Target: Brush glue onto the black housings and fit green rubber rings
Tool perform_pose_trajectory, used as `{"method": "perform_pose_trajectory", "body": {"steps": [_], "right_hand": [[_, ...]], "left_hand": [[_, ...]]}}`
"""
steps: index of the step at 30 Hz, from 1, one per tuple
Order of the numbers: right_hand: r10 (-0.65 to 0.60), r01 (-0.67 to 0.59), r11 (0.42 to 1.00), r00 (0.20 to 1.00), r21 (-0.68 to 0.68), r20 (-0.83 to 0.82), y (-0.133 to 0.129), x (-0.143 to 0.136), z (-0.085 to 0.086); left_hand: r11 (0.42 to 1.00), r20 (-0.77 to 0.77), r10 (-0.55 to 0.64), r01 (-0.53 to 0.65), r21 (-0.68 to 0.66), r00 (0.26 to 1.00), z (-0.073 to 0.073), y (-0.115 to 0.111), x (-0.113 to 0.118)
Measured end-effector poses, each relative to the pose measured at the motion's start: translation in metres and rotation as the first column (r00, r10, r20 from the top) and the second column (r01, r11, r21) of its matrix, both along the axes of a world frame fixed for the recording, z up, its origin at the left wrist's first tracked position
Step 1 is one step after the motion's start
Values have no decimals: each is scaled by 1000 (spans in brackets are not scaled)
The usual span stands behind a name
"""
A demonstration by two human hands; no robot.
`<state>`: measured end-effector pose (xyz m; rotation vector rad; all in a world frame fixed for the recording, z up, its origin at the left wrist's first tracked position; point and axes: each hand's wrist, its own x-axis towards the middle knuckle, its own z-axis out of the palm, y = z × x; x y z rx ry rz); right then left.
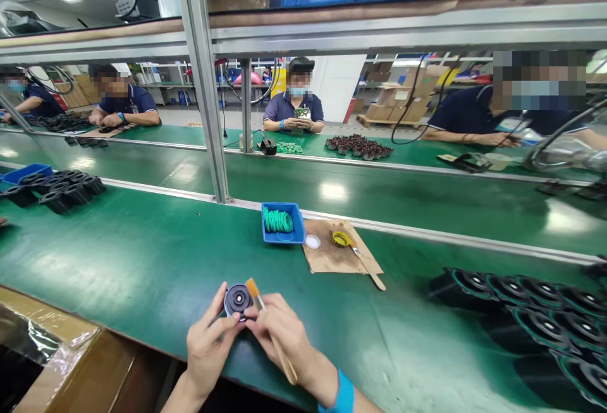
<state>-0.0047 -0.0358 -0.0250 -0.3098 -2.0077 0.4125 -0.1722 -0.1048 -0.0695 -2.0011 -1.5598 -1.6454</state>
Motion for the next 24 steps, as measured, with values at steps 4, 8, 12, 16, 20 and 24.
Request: {"method": "perform_pose_trajectory", "body": {"steps": [4, 8, 12, 16, 20, 24], "right_hand": [[-67, -17, 856, 988, -517, -142, -1, 12, 19], [-65, -162, 703, 955, -692, -290, 1, 23, 28], [-83, -177, 650, 950, -739, -301, 1, 25, 29], [-112, -85, 585, 976, -806, -184, -4, 21, 32], [-71, -94, 503, 986, -859, -149, -8, 16, 30], [-33, -52, 509, 996, -859, -80, -7, 13, 21]], "left_hand": [[972, 294, 44, 27, -234, 955, 7, 0, -1], [927, 350, 44, 93, -365, 936, 15, 4, -4], [886, 336, 11, 147, -440, 942, 18, 7, -8], [868, 363, 15, 167, -467, 932, 17, 7, -9], [857, 387, 22, 182, -482, 922, 17, 7, -9], [856, 405, 17, 196, -479, 914, 19, 7, -9]]}}
